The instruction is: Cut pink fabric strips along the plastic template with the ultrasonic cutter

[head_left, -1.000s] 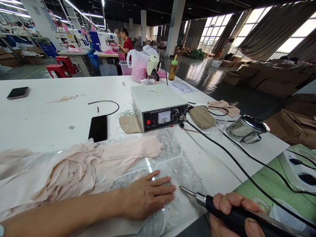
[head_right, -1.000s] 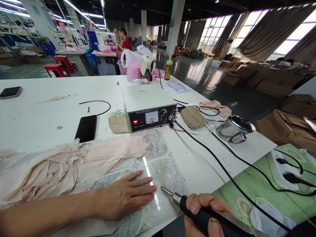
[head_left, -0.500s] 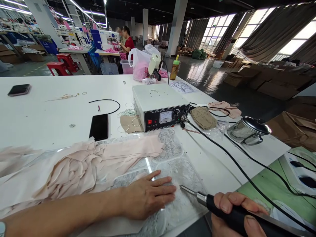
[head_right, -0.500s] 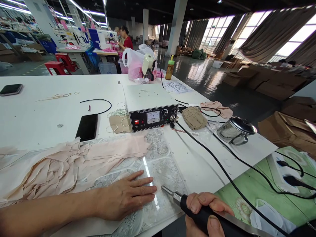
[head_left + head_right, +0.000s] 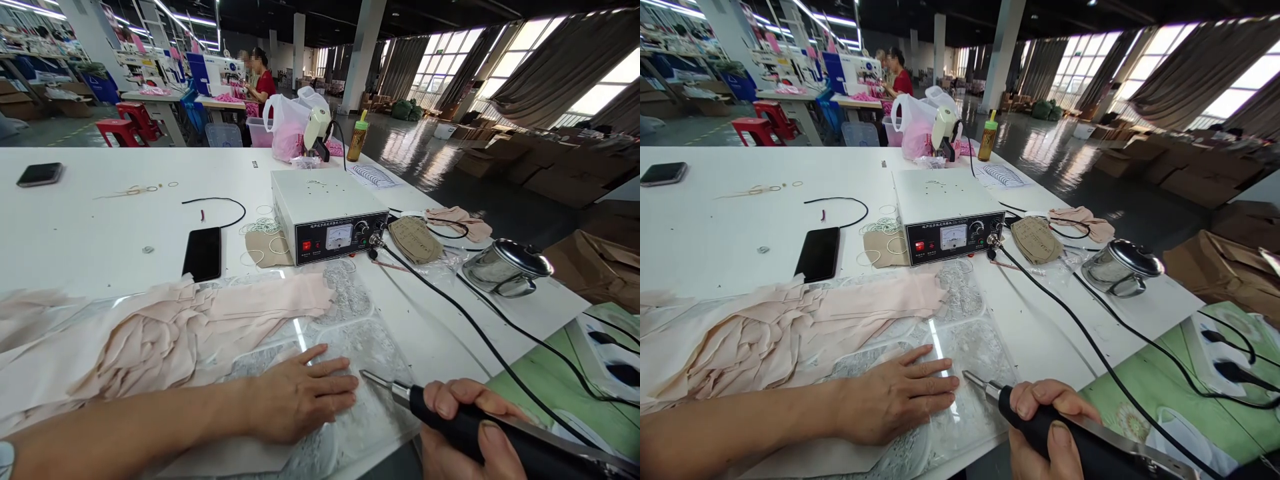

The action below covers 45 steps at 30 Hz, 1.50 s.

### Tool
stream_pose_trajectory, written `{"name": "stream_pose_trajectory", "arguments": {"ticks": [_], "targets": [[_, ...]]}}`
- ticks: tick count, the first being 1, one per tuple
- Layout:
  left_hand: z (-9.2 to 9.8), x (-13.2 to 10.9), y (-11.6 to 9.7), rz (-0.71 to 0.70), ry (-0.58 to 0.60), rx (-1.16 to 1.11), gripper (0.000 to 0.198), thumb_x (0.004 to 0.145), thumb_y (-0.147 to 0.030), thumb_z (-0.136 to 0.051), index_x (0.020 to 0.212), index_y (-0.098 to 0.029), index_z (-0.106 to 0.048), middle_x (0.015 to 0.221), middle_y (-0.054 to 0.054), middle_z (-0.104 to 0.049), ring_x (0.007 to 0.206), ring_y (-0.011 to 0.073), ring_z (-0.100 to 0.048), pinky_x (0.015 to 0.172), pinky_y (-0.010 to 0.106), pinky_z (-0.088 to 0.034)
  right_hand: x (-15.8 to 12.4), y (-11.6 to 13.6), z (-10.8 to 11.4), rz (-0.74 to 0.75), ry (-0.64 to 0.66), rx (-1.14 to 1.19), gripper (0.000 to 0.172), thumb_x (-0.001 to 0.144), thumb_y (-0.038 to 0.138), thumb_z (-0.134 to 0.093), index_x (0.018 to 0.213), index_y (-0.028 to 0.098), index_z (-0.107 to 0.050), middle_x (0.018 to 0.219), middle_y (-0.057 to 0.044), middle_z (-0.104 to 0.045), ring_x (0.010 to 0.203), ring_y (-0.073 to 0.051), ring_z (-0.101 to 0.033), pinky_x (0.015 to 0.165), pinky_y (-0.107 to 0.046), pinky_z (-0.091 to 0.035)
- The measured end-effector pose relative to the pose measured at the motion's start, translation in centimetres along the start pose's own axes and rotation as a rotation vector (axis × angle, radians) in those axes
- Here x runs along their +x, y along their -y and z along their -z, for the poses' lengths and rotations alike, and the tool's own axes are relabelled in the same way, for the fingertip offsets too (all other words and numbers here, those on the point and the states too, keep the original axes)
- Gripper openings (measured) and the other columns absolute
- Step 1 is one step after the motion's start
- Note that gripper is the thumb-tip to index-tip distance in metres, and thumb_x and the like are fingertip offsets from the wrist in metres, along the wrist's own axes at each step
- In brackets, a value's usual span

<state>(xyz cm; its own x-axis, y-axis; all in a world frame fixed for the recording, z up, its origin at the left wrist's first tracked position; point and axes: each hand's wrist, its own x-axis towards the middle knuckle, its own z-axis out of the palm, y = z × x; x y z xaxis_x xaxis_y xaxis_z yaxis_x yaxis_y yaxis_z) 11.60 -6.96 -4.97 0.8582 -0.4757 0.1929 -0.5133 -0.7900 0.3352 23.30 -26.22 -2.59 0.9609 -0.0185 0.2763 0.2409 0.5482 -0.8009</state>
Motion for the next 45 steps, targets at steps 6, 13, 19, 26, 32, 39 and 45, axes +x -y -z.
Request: {"name": "stream_pose_trajectory", "arguments": {"ticks": [6, 13, 19, 26, 32, 39, 45], "targets": [[0.3, 0.1, 0.0, -0.005, -0.010, 0.013, 0.034, 0.104, -0.024, -0.038, 0.134, -0.014, -0.052, 0.144, 0.005, -0.050, 0.140, 0.0225, -0.036, 0.122, 0.043, -0.011, 0.1, -0.2, 0.2, -0.016, 0.030, -0.015, 0.009, 0.072, 0.023, -0.060, 0.073, 0.021, -0.051, 0.067, 0.003, -0.052, 0.049, -0.011, -0.048, 0.044, -0.028, -0.043], [0.3, 0.2, 0.0, -0.001, 0.009, 0.017, 0.034, 0.103, -0.025, -0.041, 0.134, -0.016, -0.052, 0.141, 0.009, -0.052, 0.139, 0.0233, -0.038, 0.120, 0.045, -0.017, 0.0, 0.3, 0.9, 0.032, 0.002, 0.006, 0.009, 0.069, 0.022, -0.055, 0.078, 0.020, -0.053, 0.068, 0.003, -0.048, 0.049, -0.010, -0.046, 0.044, -0.025, -0.042], [0.5, 0.3, 0.1, -0.030, -0.002, 0.081, 0.033, 0.103, -0.024, -0.042, 0.133, -0.014, -0.053, 0.142, 0.007, -0.052, 0.138, 0.0230, -0.039, 0.120, 0.044, -0.019, -0.3, 0.2, 0.9, 0.011, 0.009, -0.019, 0.009, 0.072, 0.023, -0.056, 0.079, 0.020, -0.054, 0.069, 0.002, -0.050, 0.050, -0.010, -0.048, 0.045, -0.027, -0.045], [1.6, -0.7, 0.0, -0.099, 0.028, 0.170, 0.032, 0.105, -0.018, -0.037, 0.130, -0.013, -0.055, 0.142, 0.007, -0.051, 0.139, 0.0242, -0.037, 0.119, 0.047, -0.018, -0.3, 0.2, 0.8, 0.000, -0.036, -0.034, 0.010, 0.068, 0.023, -0.057, 0.076, 0.019, -0.053, 0.069, 0.002, -0.049, 0.050, -0.011, -0.047, 0.044, -0.029, -0.045], [2.2, -1.2, -0.1, -0.140, 0.044, 0.220, 0.033, 0.104, -0.016, -0.035, 0.130, -0.010, -0.055, 0.140, 0.010, -0.053, 0.136, 0.0251, -0.042, 0.117, 0.049, -0.023, -0.1, -0.1, 0.6, 0.002, -0.080, -0.038, 0.010, 0.064, 0.020, -0.055, 0.074, 0.019, -0.054, 0.068, 0.002, -0.050, 0.050, -0.012, -0.048, 0.042, -0.029, -0.045], [2.1, -1.7, -0.3, -0.108, 0.019, 0.236, 0.032, 0.104, -0.017, -0.036, 0.128, -0.011, -0.056, 0.136, 0.011, -0.056, 0.134, 0.0245, -0.045, 0.116, 0.046, -0.028, -0.2, 0.1, 0.7, -0.006, -0.091, -0.045, 0.011, 0.062, 0.019, -0.054, 0.073, 0.019, -0.053, 0.067, 0.002, -0.049, 0.052, -0.012, -0.048, 0.042, -0.029, -0.045], [2.2, -1.9, -0.2, -0.132, 0.040, 0.223, 0.035, 0.102, -0.019, -0.038, 0.133, -0.012, -0.052, 0.141, 0.011, -0.052, 0.136, 0.0263, -0.041, 0.115, 0.046, -0.028, -0.3, 0.3, 0.4, -0.015, -0.092, -0.032, 0.012, 0.063, 0.018, -0.053, 0.074, 0.020, -0.053, 0.067, 0.002, -0.048, 0.052, -0.012, -0.047, 0.042, -0.029, -0.045]]}}
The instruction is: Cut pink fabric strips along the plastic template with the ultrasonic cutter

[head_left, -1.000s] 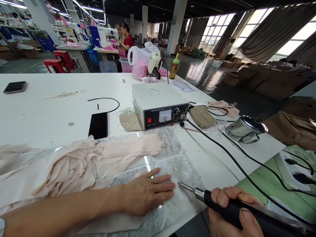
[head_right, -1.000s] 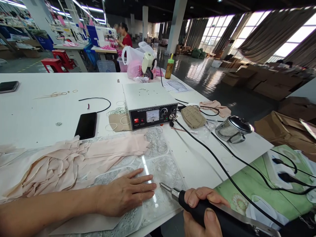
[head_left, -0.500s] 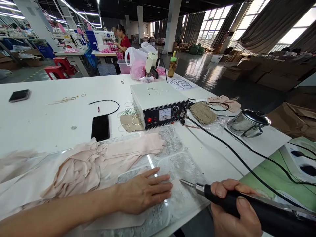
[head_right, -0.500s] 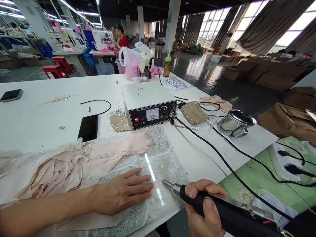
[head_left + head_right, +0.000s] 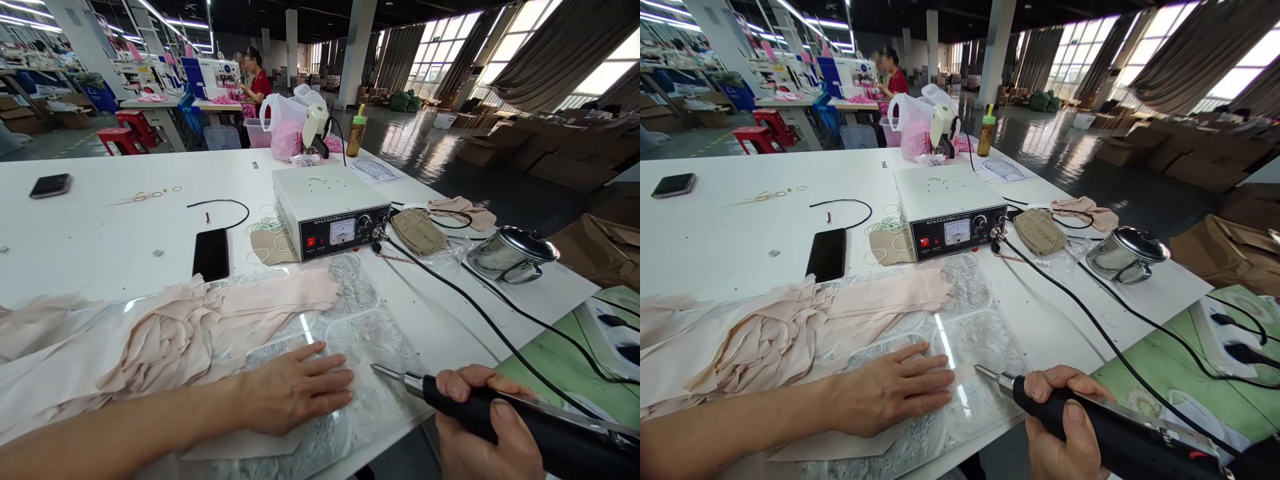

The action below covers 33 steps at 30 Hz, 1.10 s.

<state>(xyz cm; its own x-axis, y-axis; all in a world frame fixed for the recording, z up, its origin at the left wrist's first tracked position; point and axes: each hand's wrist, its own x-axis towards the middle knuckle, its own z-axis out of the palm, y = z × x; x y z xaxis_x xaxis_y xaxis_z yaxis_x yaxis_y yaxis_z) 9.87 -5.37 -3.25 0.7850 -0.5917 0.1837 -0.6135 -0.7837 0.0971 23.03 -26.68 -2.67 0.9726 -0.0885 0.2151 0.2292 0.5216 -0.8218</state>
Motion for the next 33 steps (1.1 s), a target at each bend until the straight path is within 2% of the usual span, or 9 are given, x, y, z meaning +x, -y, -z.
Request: {"name": "stream_pose_trajectory", "arguments": {"ticks": [8, 14, 25, 33], "targets": [[-0.2, -0.1, -0.2, 0.007, -0.013, 0.006, 0.036, 0.102, -0.017, -0.035, 0.132, -0.008, -0.052, 0.138, 0.012, -0.054, 0.133, 0.0277, -0.043, 0.113, 0.047, -0.031, 0.0, 0.2, -0.1, -0.019, -0.006, 0.003, 0.010, 0.064, 0.018, -0.054, 0.074, 0.021, -0.055, 0.067, 0.002, -0.049, 0.052, -0.013, -0.048, 0.042, -0.029, -0.045], [-0.2, -0.2, -0.2, 0.018, 0.042, 0.000, 0.039, 0.102, -0.017, -0.036, 0.138, -0.007, -0.048, 0.141, 0.013, -0.052, 0.135, 0.0271, -0.042, 0.113, 0.045, -0.032, 0.1, 0.1, 0.0, -0.001, 0.004, -0.007, 0.008, 0.064, 0.019, -0.056, 0.072, 0.019, -0.054, 0.067, 0.002, -0.048, 0.052, -0.012, -0.048, 0.042, -0.028, -0.043], [-0.4, 0.1, -0.1, 0.010, -0.037, -0.040, 0.036, 0.102, -0.016, -0.032, 0.129, -0.006, -0.055, 0.135, 0.014, -0.057, 0.128, 0.0266, -0.048, 0.108, 0.043, -0.035, -0.2, 0.6, -1.1, -0.009, 0.006, -0.033, 0.010, 0.064, 0.022, -0.053, 0.074, 0.019, -0.057, 0.065, 0.001, -0.051, 0.048, -0.011, -0.045, 0.042, -0.027, -0.041], [-0.5, 0.0, -0.1, 0.025, -0.020, -0.052, 0.036, 0.102, -0.016, -0.035, 0.132, -0.008, -0.053, 0.136, 0.014, -0.056, 0.131, 0.0261, -0.046, 0.109, 0.042, -0.035, -1.1, 0.1, -2.0, -0.018, 0.151, -0.018, 0.008, 0.069, 0.023, -0.057, 0.076, 0.020, -0.055, 0.065, 0.002, -0.052, 0.047, -0.010, -0.046, 0.043, -0.027, -0.042]]}}
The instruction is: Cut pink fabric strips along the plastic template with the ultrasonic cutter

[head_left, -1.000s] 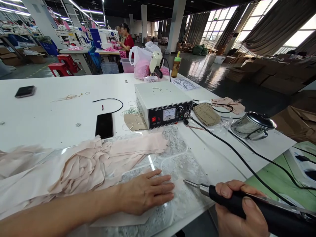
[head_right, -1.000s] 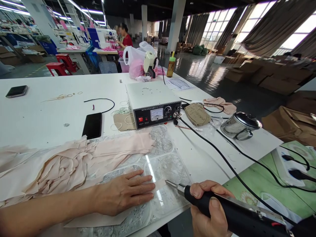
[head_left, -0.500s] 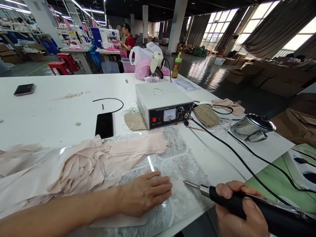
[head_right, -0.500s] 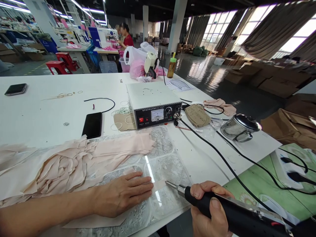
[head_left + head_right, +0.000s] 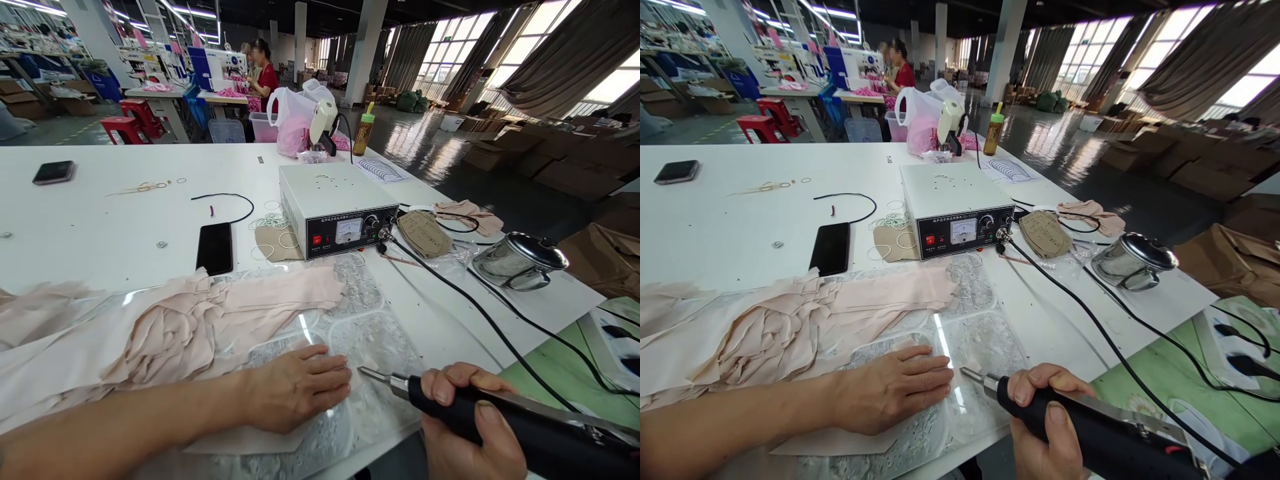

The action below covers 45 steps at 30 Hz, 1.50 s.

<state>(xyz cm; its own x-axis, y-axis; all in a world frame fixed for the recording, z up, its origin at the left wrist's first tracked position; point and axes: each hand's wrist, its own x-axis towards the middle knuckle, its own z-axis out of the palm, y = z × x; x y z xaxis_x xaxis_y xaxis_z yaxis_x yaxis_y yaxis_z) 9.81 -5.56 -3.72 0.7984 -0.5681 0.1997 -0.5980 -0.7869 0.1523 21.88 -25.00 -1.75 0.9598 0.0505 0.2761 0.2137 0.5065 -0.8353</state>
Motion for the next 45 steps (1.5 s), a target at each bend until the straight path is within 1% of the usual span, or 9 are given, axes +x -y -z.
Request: {"name": "stream_pose_trajectory", "arguments": {"ticks": [7, 13, 18, 22, 24, 30, 38, 41, 45], "targets": [[0.1, 0.1, 0.0, -0.020, -0.022, 0.001, 0.036, 0.100, -0.016, -0.038, 0.131, -0.005, -0.053, 0.135, 0.014, -0.056, 0.130, 0.0274, -0.047, 0.107, 0.043, -0.036, -0.1, -0.2, 0.3, -0.009, 0.053, 0.005, 0.008, 0.073, 0.024, -0.059, 0.078, 0.019, -0.056, 0.068, 0.002, -0.054, 0.048, -0.010, -0.050, 0.045, -0.027, -0.046], [0.4, 0.2, 0.0, -0.012, -0.025, 0.006, 0.035, 0.101, -0.016, -0.038, 0.131, -0.008, -0.054, 0.133, 0.015, -0.058, 0.130, 0.0258, -0.047, 0.108, 0.041, -0.036, 0.1, -0.4, 0.4, -0.021, 0.085, -0.003, 0.009, 0.072, 0.023, -0.062, 0.073, 0.020, -0.053, 0.068, 0.002, -0.056, 0.048, -0.011, -0.051, 0.045, -0.030, -0.048], [0.2, 0.1, 0.1, -0.020, -0.030, 0.026, 0.034, 0.100, -0.015, -0.040, 0.130, -0.007, -0.054, 0.134, 0.014, -0.057, 0.130, 0.0264, -0.046, 0.109, 0.041, -0.034, 0.2, 0.2, 0.5, -0.019, 0.051, 0.004, 0.006, 0.071, 0.022, -0.058, 0.076, 0.019, -0.056, 0.067, 0.002, -0.053, 0.048, -0.010, -0.049, 0.043, -0.027, -0.045], [0.4, 0.1, 0.1, -0.024, -0.008, 0.035, 0.035, 0.100, -0.014, -0.038, 0.130, -0.006, -0.054, 0.135, 0.013, -0.056, 0.130, 0.0267, -0.045, 0.108, 0.042, -0.034, -0.2, 0.9, 0.6, -0.041, -0.004, 0.000, 0.006, 0.070, 0.023, -0.057, 0.075, 0.019, -0.055, 0.067, 0.002, -0.051, 0.048, -0.009, -0.047, 0.043, -0.026, -0.043], [0.5, 0.1, 0.1, -0.022, 0.007, 0.040, 0.035, 0.100, -0.014, -0.037, 0.131, -0.006, -0.053, 0.136, 0.013, -0.056, 0.130, 0.0267, -0.045, 0.108, 0.042, -0.034, -0.3, 1.1, 0.6, -0.053, -0.008, -0.004, 0.006, 0.070, 0.022, -0.058, 0.074, 0.019, -0.055, 0.066, 0.002, -0.051, 0.047, -0.009, -0.046, 0.043, -0.026, -0.043], [0.4, 0.1, 0.0, -0.014, 0.037, 0.041, 0.036, 0.100, -0.015, -0.038, 0.132, -0.007, -0.052, 0.139, 0.013, -0.053, 0.133, 0.0268, -0.043, 0.111, 0.042, -0.031, -0.6, 0.9, 0.5, -0.040, 0.024, -0.002, 0.009, 0.073, 0.024, -0.061, 0.076, 0.019, -0.054, 0.067, 0.002, -0.050, 0.047, -0.010, -0.047, 0.044, -0.027, -0.043], [0.5, 0.1, 0.0, -0.010, 0.033, 0.020, 0.036, 0.100, -0.015, -0.039, 0.132, -0.008, -0.053, 0.138, 0.014, -0.054, 0.134, 0.0264, -0.044, 0.110, 0.043, -0.036, -0.5, 1.0, 0.9, -0.029, 0.083, 0.001, 0.008, 0.074, 0.022, -0.060, 0.072, 0.019, -0.053, 0.067, 0.001, -0.053, 0.047, -0.010, -0.049, 0.042, -0.027, -0.045], [0.5, 0.1, 0.0, -0.008, 0.043, 0.028, 0.035, 0.100, -0.014, -0.039, 0.132, -0.008, -0.053, 0.139, 0.013, -0.054, 0.134, 0.0263, -0.043, 0.110, 0.043, -0.036, -0.3, 1.0, 1.1, -0.044, 0.056, -0.002, 0.004, 0.074, 0.022, -0.058, 0.075, 0.019, -0.055, 0.068, 0.001, -0.052, 0.048, -0.010, -0.049, 0.044, -0.027, -0.045], [0.2, 0.0, 0.0, -0.011, 0.033, 0.034, 0.034, 0.101, -0.015, -0.039, 0.131, -0.008, -0.054, 0.139, 0.013, -0.054, 0.133, 0.0264, -0.044, 0.110, 0.043, -0.035, 0.1, 0.8, 1.2, 0.018, -0.021, -0.005, 0.005, 0.071, 0.021, -0.055, 0.076, 0.019, -0.056, 0.068, 0.001, -0.051, 0.050, -0.010, -0.048, 0.044, -0.027, -0.045]]}}
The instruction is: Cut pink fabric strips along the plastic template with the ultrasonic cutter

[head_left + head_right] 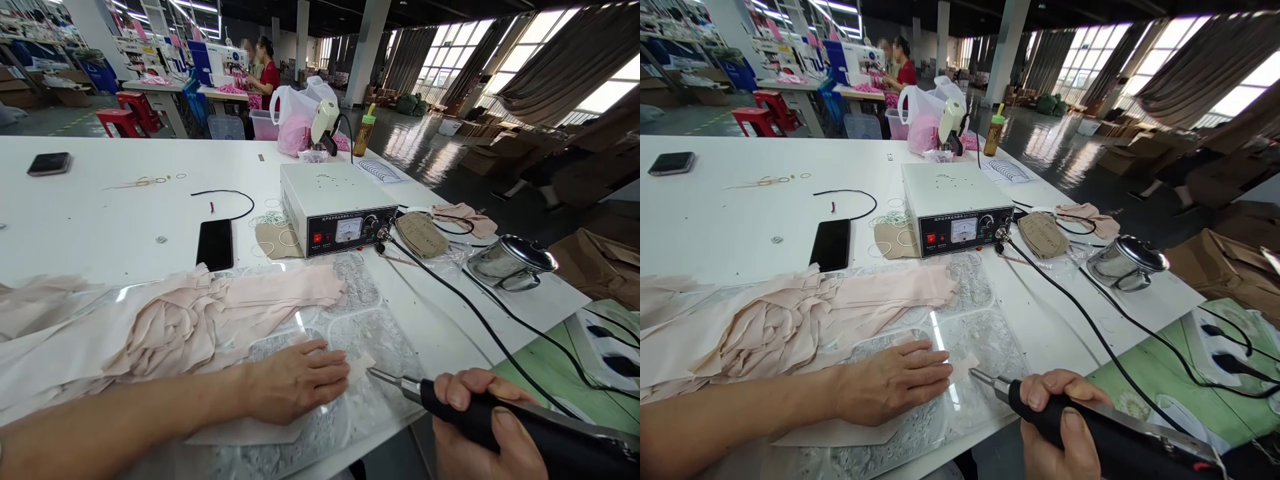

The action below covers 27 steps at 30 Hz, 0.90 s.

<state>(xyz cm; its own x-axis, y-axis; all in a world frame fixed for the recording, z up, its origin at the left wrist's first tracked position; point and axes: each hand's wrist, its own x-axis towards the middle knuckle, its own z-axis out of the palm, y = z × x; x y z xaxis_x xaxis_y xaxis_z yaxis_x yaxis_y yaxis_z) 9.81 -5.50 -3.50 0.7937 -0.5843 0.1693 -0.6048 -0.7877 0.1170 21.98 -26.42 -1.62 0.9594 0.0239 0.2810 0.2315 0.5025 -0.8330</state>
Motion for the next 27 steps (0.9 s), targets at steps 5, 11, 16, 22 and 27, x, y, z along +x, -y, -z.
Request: {"name": "stream_pose_trajectory", "arguments": {"ticks": [5, 11, 16, 22, 27], "targets": [[-0.4, 0.0, 0.0, 0.020, -0.058, -0.021, 0.032, 0.102, -0.013, -0.036, 0.127, -0.010, -0.056, 0.134, 0.011, -0.058, 0.130, 0.0254, -0.048, 0.109, 0.041, -0.035, 0.1, -0.4, 0.1, -0.001, 0.026, -0.027, 0.005, 0.072, 0.021, -0.059, 0.077, 0.020, -0.056, 0.069, 0.001, -0.052, 0.052, -0.012, -0.049, 0.045, -0.029, -0.046], [-0.2, 0.2, 0.2, 0.098, -0.089, -0.142, 0.029, 0.103, -0.024, -0.042, 0.128, -0.014, -0.054, 0.134, 0.010, -0.058, 0.131, 0.0253, -0.048, 0.110, 0.038, -0.035, 0.2, -0.6, -0.3, 0.044, 0.029, -0.027, 0.011, 0.070, 0.022, -0.064, 0.078, 0.020, -0.056, 0.071, 0.002, -0.053, 0.054, -0.012, -0.052, 0.047, -0.030, -0.047], [0.5, 0.3, 0.6, 0.154, -0.036, -0.209, 0.032, 0.101, -0.028, -0.048, 0.131, -0.015, -0.052, 0.139, 0.013, -0.053, 0.134, 0.0262, -0.044, 0.111, 0.041, -0.037, 0.3, -0.8, -0.6, 0.067, 0.017, -0.008, 0.011, 0.072, 0.024, -0.065, 0.079, 0.020, -0.057, 0.072, 0.001, -0.056, 0.052, -0.012, -0.053, 0.047, -0.031, -0.048], [1.5, 0.6, 1.4, 0.099, 0.056, -0.153, 0.033, 0.098, -0.029, -0.055, 0.128, -0.014, -0.054, 0.142, 0.012, -0.050, 0.135, 0.0287, -0.043, 0.111, 0.043, -0.036, 0.0, -1.2, -0.4, 0.068, -0.001, 0.022, 0.011, 0.073, 0.024, -0.067, 0.079, 0.020, -0.058, 0.073, 0.002, -0.056, 0.050, -0.012, -0.054, 0.048, -0.032, -0.049], [2.3, 1.6, 2.8, -0.017, 0.161, -0.126, 0.035, 0.094, -0.030, -0.062, 0.126, -0.018, -0.057, 0.144, 0.007, -0.049, 0.137, 0.0281, -0.040, 0.113, 0.042, -0.034, 0.0, -1.4, -0.3, 0.062, -0.025, 0.040, 0.011, 0.073, 0.024, -0.066, 0.078, 0.020, -0.057, 0.074, 0.002, -0.055, 0.051, -0.011, -0.052, 0.050, -0.033, -0.049]]}}
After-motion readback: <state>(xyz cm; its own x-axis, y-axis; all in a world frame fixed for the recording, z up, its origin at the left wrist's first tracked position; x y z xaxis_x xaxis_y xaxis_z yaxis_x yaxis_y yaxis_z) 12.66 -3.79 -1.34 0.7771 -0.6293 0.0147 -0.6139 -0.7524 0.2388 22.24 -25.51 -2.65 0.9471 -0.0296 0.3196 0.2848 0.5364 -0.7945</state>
